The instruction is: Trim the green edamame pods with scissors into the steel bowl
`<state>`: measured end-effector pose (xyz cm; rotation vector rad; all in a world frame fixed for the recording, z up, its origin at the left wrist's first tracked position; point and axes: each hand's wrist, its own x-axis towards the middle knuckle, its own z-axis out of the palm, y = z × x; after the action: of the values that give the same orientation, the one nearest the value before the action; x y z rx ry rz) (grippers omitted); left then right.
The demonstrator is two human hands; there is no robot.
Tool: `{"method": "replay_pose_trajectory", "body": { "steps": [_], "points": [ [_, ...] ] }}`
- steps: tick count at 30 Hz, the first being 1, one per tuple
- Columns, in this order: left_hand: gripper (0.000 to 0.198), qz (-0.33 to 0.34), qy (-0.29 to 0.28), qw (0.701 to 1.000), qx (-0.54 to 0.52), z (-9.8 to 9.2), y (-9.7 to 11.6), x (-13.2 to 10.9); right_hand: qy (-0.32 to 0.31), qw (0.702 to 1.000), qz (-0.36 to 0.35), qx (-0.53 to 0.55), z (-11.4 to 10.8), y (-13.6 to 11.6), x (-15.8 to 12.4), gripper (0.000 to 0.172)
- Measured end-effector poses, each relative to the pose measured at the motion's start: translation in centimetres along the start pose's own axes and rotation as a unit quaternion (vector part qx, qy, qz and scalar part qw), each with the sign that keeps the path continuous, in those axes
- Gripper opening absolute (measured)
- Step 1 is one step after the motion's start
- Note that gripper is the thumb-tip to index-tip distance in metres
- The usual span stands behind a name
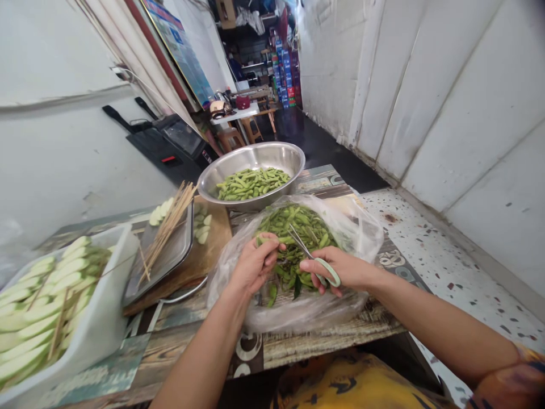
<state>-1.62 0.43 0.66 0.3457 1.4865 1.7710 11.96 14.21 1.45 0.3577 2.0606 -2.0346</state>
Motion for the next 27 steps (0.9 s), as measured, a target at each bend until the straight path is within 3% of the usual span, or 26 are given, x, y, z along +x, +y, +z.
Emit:
{"method": "replay_pose_trajectory", "body": {
  "steps": [9,20,27],
  "points": [
    [0.026,0.052,0.010,0.999,0.001,0.29,0.17,-0.21,0.020,1.000,0.020,0.003,0.13,-0.23,-0.05,0.043],
    [0.025,0.047,-0.030,0.998,0.037,0.38,-0.22,-0.62,0.015,1.000,0.006,-0.024,0.20,-0.55,-0.36,0.041],
    [0.028,0.021,0.007,0.999,0.025,0.34,0.46,-0.39,0.075,0.997,0.014,-0.023,0.12,-0.06,0.06,0.041]
  ]
}}
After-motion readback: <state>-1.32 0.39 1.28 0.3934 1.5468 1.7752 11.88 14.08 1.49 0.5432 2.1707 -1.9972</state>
